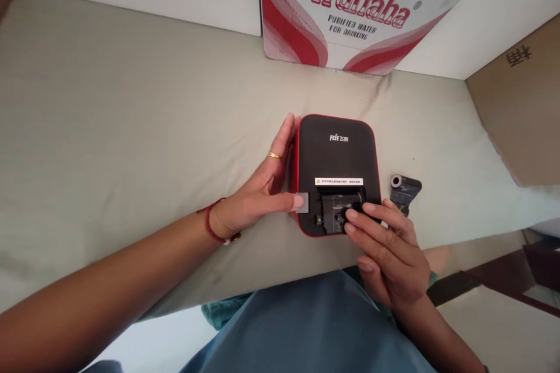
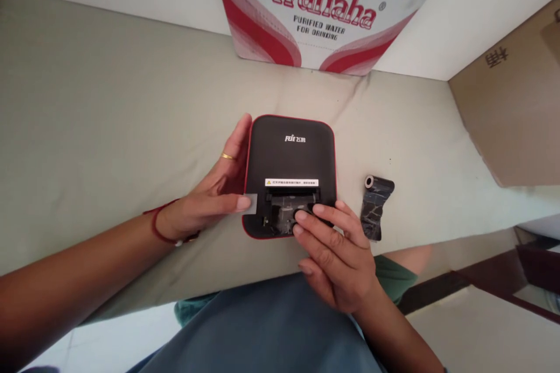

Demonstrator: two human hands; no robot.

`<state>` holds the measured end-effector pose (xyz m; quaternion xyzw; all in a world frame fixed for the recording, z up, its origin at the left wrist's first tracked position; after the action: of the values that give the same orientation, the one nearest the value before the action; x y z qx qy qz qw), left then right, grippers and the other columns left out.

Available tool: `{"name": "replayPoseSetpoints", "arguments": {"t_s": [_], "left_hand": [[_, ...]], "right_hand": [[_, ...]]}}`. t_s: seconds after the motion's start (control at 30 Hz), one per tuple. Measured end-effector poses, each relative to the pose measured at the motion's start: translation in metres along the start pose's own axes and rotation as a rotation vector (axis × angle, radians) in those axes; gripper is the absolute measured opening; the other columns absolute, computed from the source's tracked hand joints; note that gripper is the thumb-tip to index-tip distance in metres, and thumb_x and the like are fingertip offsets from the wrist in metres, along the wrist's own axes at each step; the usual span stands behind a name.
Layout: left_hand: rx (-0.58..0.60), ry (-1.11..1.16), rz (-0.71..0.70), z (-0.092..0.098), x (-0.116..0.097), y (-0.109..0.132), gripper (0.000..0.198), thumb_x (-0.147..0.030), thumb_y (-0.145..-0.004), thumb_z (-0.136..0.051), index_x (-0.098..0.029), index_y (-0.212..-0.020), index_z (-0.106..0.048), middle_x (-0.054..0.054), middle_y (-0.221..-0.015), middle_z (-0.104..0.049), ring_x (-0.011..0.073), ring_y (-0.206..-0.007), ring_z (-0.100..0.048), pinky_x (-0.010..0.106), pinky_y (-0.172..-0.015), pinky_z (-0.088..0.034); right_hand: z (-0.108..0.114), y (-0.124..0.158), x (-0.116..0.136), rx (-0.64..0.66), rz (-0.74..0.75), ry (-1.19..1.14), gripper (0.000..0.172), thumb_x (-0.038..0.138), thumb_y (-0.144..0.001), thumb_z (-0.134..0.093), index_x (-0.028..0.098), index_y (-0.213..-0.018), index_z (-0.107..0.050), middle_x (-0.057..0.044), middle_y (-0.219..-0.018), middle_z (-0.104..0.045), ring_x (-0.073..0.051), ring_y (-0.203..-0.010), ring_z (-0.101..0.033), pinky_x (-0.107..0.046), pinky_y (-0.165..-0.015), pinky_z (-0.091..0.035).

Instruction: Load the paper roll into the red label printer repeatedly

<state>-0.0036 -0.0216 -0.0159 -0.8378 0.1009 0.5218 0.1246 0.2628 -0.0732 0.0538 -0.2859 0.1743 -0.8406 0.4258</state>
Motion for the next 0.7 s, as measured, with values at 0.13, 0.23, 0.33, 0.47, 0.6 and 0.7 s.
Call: {"name": "replayPoseSetpoints", "arguments": {"t_s": [0.13, 0.23, 0.33, 0.47, 0.6, 0.7], "left_hand": [[-0.013, -0.005, 0.040, -0.002, 0.002, -0.003, 0.133, -0.050, -0.090, -0.100, -0.052, -0.193, -0.016, -0.005, -0.206, -0.020, 0.0450, -0.191, -0.016, 0.068, -0.157, -0.017], [-0.009, 0.018, 0.040, -0.005, 0.001, -0.004, 0.131, -0.048, -0.089, -0.098, -0.048, -0.194, -0.018, -0.001, -0.205, -0.025, 0.0470, -0.189, -0.024, 0.069, -0.155, -0.025], [-0.002, 0.004, 0.051, -0.005, 0.003, -0.004, 0.133, -0.050, -0.090, -0.096, -0.045, -0.194, -0.014, 0.004, -0.201, -0.034, 0.0471, -0.187, -0.031, 0.071, -0.154, -0.025], [-0.010, 0.013, 0.040, -0.004, 0.003, -0.005, 0.130, -0.045, -0.090, -0.095, -0.045, -0.194, -0.016, 0.003, -0.201, -0.033, 0.0463, -0.186, -0.032, 0.071, -0.155, -0.023], [-0.011, 0.039, 0.003, -0.005, 0.002, -0.007, 0.123, -0.041, -0.090, -0.094, -0.045, -0.192, -0.026, 0.002, -0.202, -0.031, 0.0462, -0.188, -0.027, 0.071, -0.155, -0.023], [-0.016, 0.017, -0.017, -0.004, 0.002, -0.008, 0.120, -0.040, -0.089, -0.094, -0.043, -0.190, -0.030, 0.002, -0.203, -0.029, 0.0461, -0.189, -0.022, 0.071, -0.156, -0.018]], "right_hand": [[0.001, -0.006, -0.001, 0.005, 0.043, -0.001, 0.049, 0.021, -0.116, -0.061, 0.016, -0.162, -0.075, -0.009, -0.139, -0.093, -0.026, -0.151, -0.078, -0.050, -0.142, -0.053], [0.009, -0.017, -0.002, 0.045, 0.076, -0.030, 0.040, 0.026, -0.118, -0.059, 0.015, -0.149, -0.082, -0.011, -0.133, -0.094, -0.029, -0.142, -0.085, -0.052, -0.133, -0.062], [0.021, -0.035, -0.005, 0.071, 0.007, -0.117, 0.038, 0.033, -0.123, -0.054, 0.019, -0.138, -0.086, -0.013, -0.130, -0.095, -0.029, -0.129, -0.090, -0.049, -0.117, -0.073], [0.030, -0.073, -0.020, 0.065, -0.379, -0.104, 0.027, 0.033, -0.122, -0.062, 0.028, -0.125, -0.089, -0.006, -0.120, -0.096, -0.024, -0.102, -0.094, -0.036, -0.087, -0.076], [0.011, -0.118, -0.035, 0.419, -0.514, 0.120, 0.028, 0.026, -0.117, -0.064, 0.029, -0.118, -0.091, -0.004, -0.119, -0.095, -0.027, -0.103, -0.091, -0.038, -0.086, -0.070], [-0.007, -0.142, -0.038, 0.703, -0.544, 0.421, 0.034, 0.020, -0.115, -0.061, 0.028, -0.133, -0.089, -0.009, -0.140, -0.091, -0.034, -0.117, -0.089, -0.042, -0.087, -0.065]]}}
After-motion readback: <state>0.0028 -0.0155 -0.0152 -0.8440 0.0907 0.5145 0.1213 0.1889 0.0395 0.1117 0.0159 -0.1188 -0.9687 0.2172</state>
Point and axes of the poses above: each hand's wrist, its own y-axis away from the middle knuckle, its own z-axis out of the back of the hand, x = y × z, the point moved 3 cm from there along -y, towards the middle knuckle
